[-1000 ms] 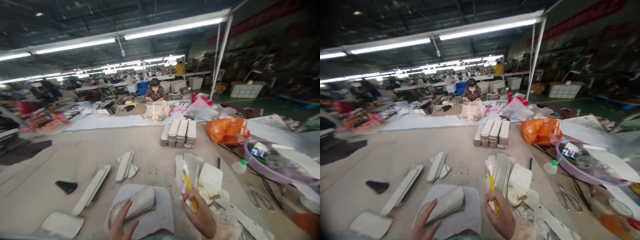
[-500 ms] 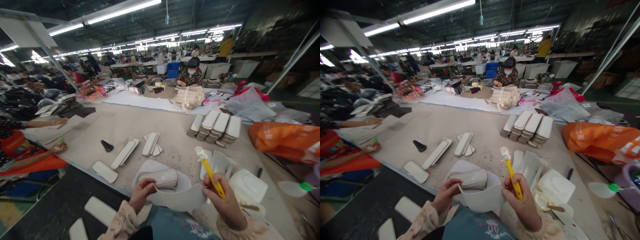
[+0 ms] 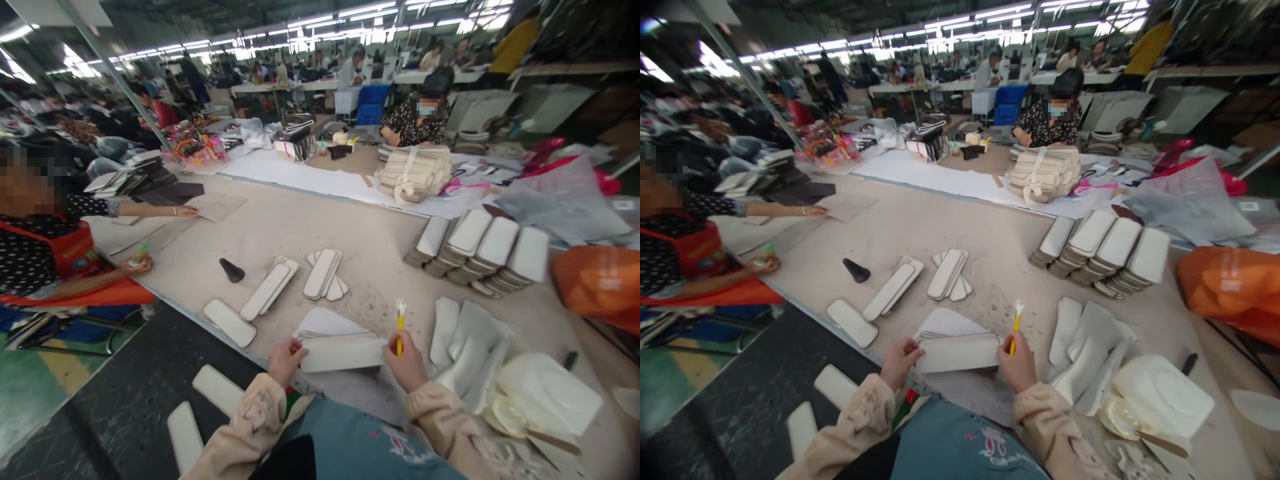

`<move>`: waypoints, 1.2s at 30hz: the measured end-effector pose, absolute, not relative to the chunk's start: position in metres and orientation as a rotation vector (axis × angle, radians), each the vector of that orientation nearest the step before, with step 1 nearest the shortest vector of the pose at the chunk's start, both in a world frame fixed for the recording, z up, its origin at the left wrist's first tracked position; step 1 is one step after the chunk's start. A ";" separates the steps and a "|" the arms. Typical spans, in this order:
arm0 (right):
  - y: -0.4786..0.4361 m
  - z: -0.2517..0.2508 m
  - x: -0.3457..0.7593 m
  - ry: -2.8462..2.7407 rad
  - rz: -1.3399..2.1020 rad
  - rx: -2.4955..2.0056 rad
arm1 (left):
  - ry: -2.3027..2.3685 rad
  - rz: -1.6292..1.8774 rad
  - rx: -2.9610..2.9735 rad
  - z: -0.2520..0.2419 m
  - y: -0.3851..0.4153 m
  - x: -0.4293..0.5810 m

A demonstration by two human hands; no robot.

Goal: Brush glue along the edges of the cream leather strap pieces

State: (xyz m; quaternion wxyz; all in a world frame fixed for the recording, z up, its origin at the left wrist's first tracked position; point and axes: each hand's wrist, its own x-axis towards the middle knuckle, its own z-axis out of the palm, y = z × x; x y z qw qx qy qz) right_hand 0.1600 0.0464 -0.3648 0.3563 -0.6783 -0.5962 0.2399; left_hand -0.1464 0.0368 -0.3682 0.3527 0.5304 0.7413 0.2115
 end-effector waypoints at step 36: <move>0.068 -0.429 0.145 -1.649 0.356 -1.800 | 1.846 0.231 1.699 -0.412 0.066 -0.165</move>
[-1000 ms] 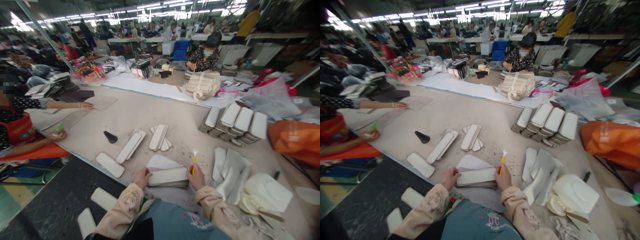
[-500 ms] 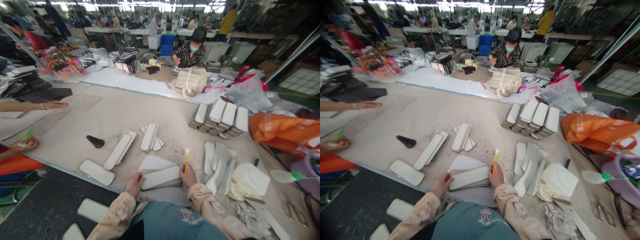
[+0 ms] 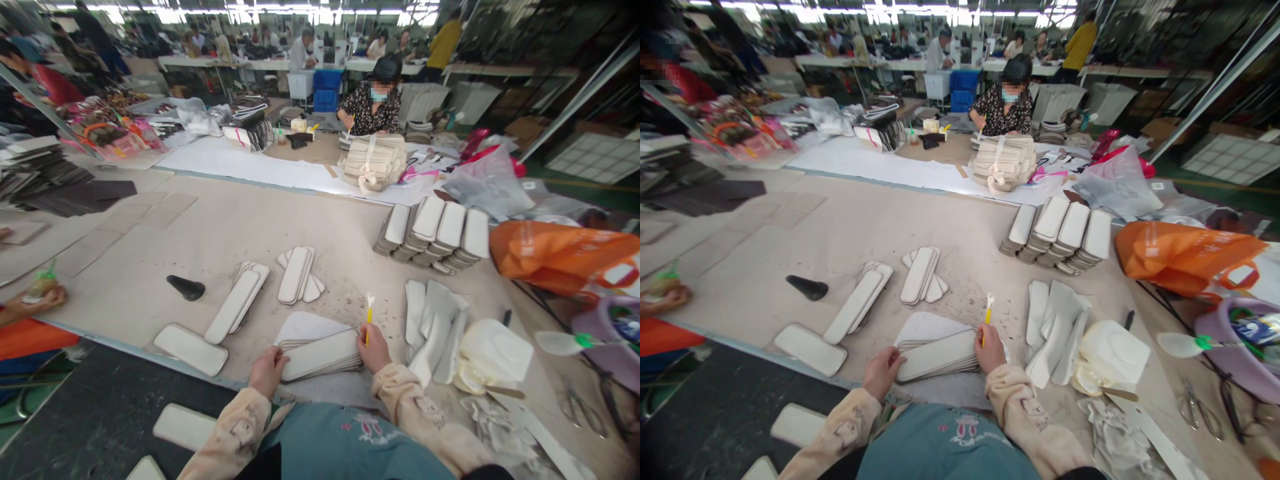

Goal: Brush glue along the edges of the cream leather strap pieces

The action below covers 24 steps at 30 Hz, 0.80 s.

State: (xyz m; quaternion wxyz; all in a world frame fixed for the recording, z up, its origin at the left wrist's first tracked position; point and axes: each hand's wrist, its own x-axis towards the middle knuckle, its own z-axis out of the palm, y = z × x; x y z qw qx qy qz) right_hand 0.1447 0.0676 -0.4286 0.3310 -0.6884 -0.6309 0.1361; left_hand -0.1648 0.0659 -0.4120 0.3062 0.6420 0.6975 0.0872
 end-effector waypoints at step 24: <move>0.064 -0.431 0.149 -1.660 0.406 -1.777 | 1.714 0.425 1.638 -0.411 0.061 -0.176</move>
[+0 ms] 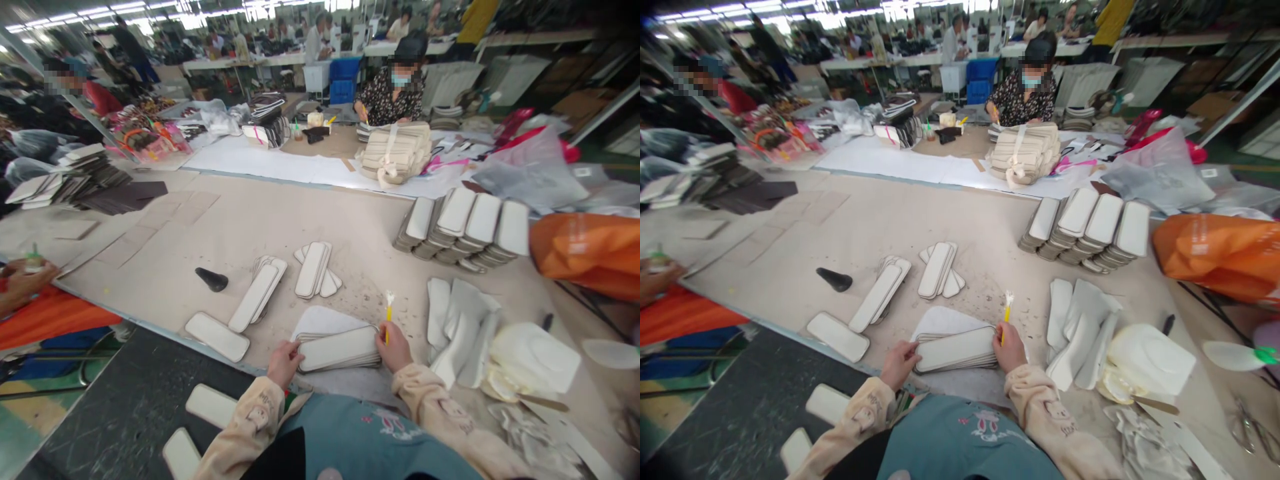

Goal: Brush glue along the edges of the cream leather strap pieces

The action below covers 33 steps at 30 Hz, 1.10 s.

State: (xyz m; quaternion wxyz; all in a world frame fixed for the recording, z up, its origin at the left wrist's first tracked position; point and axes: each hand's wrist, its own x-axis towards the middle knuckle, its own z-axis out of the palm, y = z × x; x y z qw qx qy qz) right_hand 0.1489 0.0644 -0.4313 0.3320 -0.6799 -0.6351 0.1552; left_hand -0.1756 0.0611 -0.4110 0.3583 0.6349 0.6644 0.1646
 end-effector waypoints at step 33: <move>0.059 -0.418 0.142 -1.701 0.293 -1.711 | 1.711 0.363 1.725 -0.408 0.059 -0.171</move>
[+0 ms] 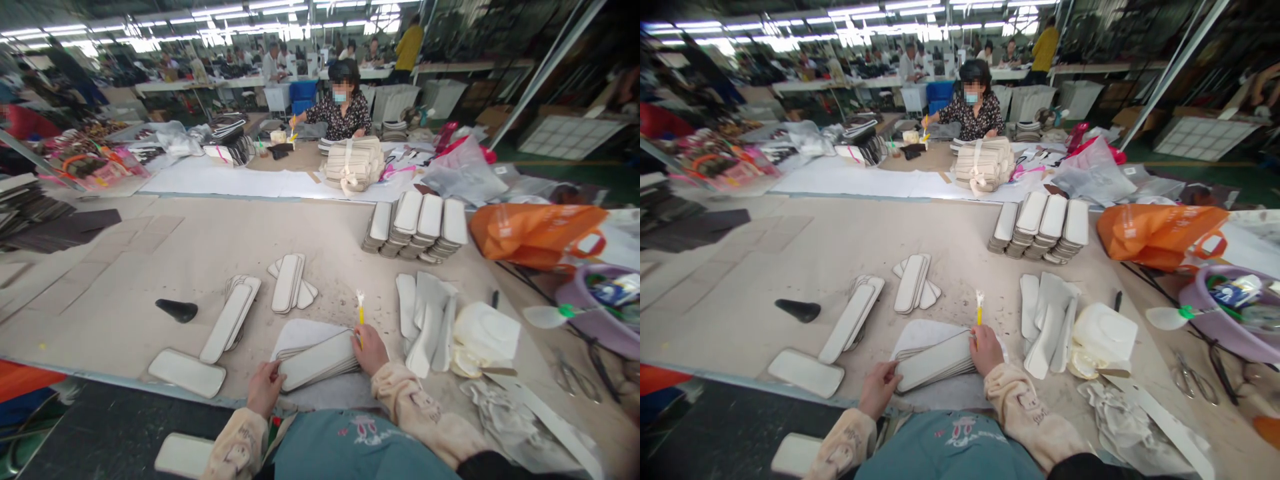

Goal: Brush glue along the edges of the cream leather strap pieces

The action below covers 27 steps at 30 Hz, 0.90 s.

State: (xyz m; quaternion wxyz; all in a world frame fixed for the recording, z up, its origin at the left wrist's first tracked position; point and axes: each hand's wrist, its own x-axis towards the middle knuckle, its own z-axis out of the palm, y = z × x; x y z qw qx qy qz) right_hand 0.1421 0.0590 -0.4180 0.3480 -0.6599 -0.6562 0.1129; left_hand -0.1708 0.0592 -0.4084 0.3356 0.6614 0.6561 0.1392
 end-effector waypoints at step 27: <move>0.059 -0.435 0.161 -1.651 0.280 -1.771 | 1.712 0.287 1.903 -0.414 0.062 -0.173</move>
